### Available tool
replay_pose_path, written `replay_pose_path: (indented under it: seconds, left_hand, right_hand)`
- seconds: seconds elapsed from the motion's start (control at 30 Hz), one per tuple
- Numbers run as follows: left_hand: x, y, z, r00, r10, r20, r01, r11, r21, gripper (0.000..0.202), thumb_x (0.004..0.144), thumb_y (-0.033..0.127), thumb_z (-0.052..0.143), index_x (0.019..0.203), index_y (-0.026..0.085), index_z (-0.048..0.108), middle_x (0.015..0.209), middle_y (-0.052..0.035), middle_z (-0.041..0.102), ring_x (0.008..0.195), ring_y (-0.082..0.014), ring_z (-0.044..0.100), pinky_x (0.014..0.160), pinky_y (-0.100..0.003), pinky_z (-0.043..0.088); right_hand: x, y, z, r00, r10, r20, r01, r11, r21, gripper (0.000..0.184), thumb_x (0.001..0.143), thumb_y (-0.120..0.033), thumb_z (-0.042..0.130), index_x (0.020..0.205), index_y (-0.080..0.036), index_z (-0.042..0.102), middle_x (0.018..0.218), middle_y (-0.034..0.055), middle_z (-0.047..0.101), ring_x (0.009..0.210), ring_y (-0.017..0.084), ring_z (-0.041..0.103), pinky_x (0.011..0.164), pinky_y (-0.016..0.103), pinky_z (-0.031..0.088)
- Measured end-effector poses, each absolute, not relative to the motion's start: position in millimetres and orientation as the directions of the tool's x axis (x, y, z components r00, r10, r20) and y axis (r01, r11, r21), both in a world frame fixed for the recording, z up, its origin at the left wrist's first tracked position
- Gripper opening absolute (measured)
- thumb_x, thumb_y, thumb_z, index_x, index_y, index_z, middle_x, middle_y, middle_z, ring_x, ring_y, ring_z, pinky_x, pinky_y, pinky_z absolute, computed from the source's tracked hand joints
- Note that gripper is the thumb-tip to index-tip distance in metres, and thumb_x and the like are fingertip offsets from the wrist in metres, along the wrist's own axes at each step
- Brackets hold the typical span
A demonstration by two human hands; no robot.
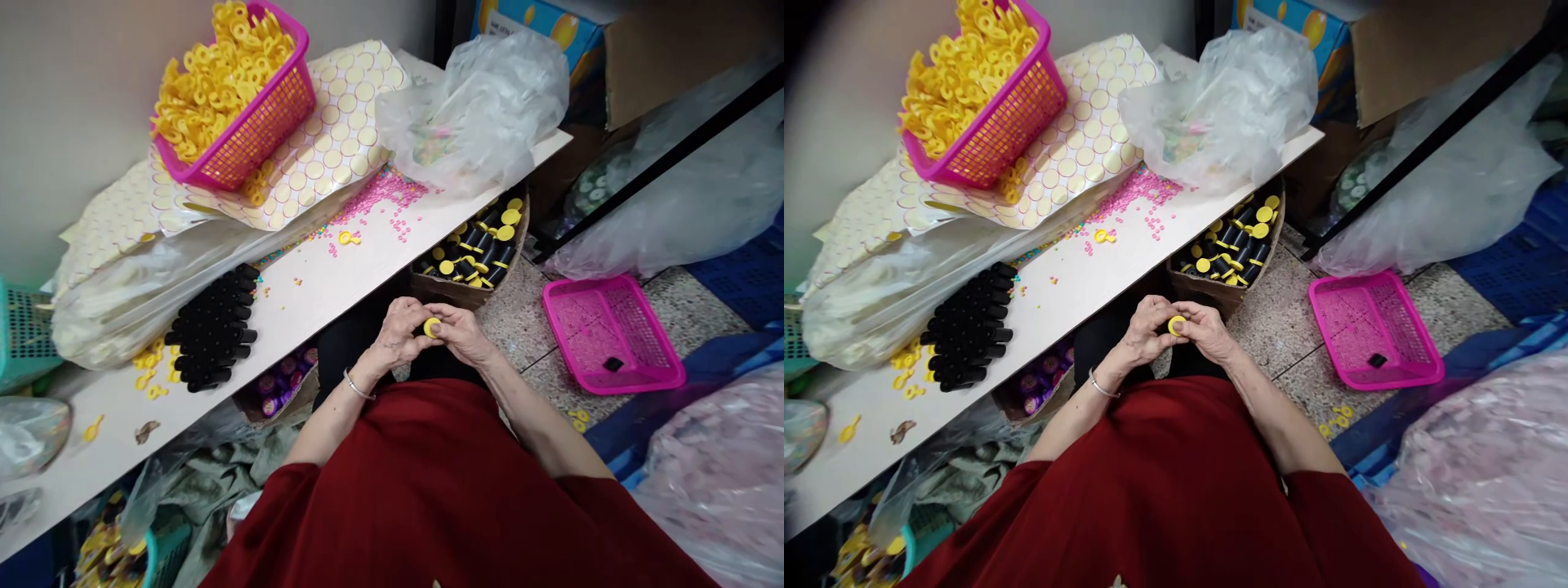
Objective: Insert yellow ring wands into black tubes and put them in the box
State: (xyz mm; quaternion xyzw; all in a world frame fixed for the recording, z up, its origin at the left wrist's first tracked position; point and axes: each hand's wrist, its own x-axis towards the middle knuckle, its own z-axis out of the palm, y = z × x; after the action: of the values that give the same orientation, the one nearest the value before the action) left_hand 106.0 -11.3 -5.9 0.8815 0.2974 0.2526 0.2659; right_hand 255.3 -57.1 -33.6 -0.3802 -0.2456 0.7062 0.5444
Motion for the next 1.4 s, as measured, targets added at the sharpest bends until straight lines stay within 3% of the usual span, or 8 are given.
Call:
replay_pose_path:
  seconds: [0.27, 0.5, 0.63, 0.77, 0.87, 1.0, 1.17, 1.4]
  left_hand:
    - [107, -16, -7, 0.71, 0.64, 0.293, 0.3, -0.652, 0.696, 0.041, 0.084, 0.053, 0.05, 0.098, 0.018, 0.066, 0.086, -0.0078, 0.063, 0.094, -0.0212, 0.05, 0.085, -0.038, 0.044]
    - [115, -18, -1, 0.716, 0.564, 0.411, 0.184, -0.721, 0.668, 0.027, 0.085, 0.042, 0.055, 0.089, 0.017, 0.066, 0.082, -0.0062, 0.066, 0.089, -0.0187, 0.054, 0.09, -0.04, 0.042]
    - [115, -16, 2, 0.716, 0.56, 0.417, 0.21, -0.742, 0.636, 0.027, 0.086, 0.041, 0.053, 0.078, 0.018, 0.065, 0.08, -0.0059, 0.067, 0.09, -0.0189, 0.054, 0.09, -0.039, 0.043]
    - [116, -17, -1, 0.747, 0.528, 0.405, 0.189, -0.752, 0.632, 0.028, 0.088, 0.038, 0.048, 0.077, 0.018, 0.064, 0.077, -0.0051, 0.066, 0.085, -0.0173, 0.055, 0.092, -0.04, 0.043]
    - [118, -17, -5, 0.738, 0.533, 0.414, 0.181, -0.748, 0.639, 0.025, 0.087, 0.038, 0.051, 0.077, 0.018, 0.063, 0.079, -0.0051, 0.065, 0.083, -0.0167, 0.054, 0.092, -0.04, 0.043]
    - [120, -10, -4, 0.691, 0.592, 0.415, 0.193, -0.704, 0.684, 0.031, 0.085, 0.046, 0.053, 0.084, 0.017, 0.065, 0.082, -0.007, 0.064, 0.089, -0.019, 0.053, 0.092, -0.042, 0.043]
    - [118, -4, -9, 0.638, 0.68, 0.36, 0.204, -0.601, 0.773, 0.046, 0.078, 0.058, 0.056, 0.093, 0.016, 0.065, 0.085, -0.0094, 0.062, 0.101, -0.0233, 0.049, 0.088, -0.042, 0.045]
    - [122, -7, -11, 0.603, 0.686, 0.408, 0.183, -0.617, 0.766, 0.036, 0.074, 0.048, 0.067, 0.089, 0.016, 0.063, 0.078, -0.0064, 0.062, 0.097, -0.0222, 0.05, 0.087, -0.042, 0.045]
  right_hand:
    - [268, -56, -25, -0.279, 0.921, -0.271, -0.536, -0.384, -0.752, 0.047, 0.048, -0.015, 0.08, 0.093, -0.019, 0.068, 0.088, 0.0007, 0.065, 0.078, 0.011, 0.057, 0.064, 0.021, 0.047]
    - [259, -58, -22, -0.186, 0.947, -0.262, -0.616, -0.32, -0.72, 0.043, 0.043, -0.01, 0.077, 0.084, -0.017, 0.067, 0.074, -0.0017, 0.064, 0.061, 0.009, 0.055, 0.051, 0.019, 0.043]
    - [260, -54, -23, -0.265, 0.929, -0.256, -0.618, -0.368, -0.695, 0.048, 0.045, -0.01, 0.078, 0.091, -0.018, 0.066, 0.083, -0.0006, 0.065, 0.073, 0.01, 0.06, 0.06, 0.018, 0.047]
    - [263, -55, -24, -0.336, 0.895, -0.295, -0.538, -0.439, -0.72, 0.041, 0.044, -0.008, 0.077, 0.083, -0.014, 0.067, 0.07, -0.0021, 0.063, 0.061, 0.007, 0.055, 0.051, 0.016, 0.041]
    - [261, -57, -25, -0.236, 0.925, -0.297, -0.542, -0.379, -0.75, 0.035, 0.046, -0.012, 0.079, 0.079, -0.014, 0.068, 0.069, -0.0015, 0.064, 0.061, 0.009, 0.056, 0.054, 0.019, 0.044]
    - [259, -58, -21, -0.104, 0.966, -0.238, -0.597, -0.252, -0.762, 0.043, 0.053, -0.024, 0.081, 0.094, -0.016, 0.07, 0.085, 0.0023, 0.067, 0.077, 0.013, 0.059, 0.067, 0.024, 0.049]
    - [264, -57, -18, -0.145, 0.969, -0.2, -0.582, -0.247, -0.775, 0.056, 0.046, -0.027, 0.086, 0.099, -0.019, 0.069, 0.093, 0.0024, 0.066, 0.085, 0.014, 0.057, 0.072, 0.024, 0.049]
    - [267, -55, -13, -0.24, 0.922, -0.303, -0.627, -0.386, -0.676, 0.041, 0.054, -0.03, 0.083, 0.091, -0.017, 0.069, 0.078, 0.0, 0.06, 0.067, 0.009, 0.052, 0.054, 0.019, 0.046]
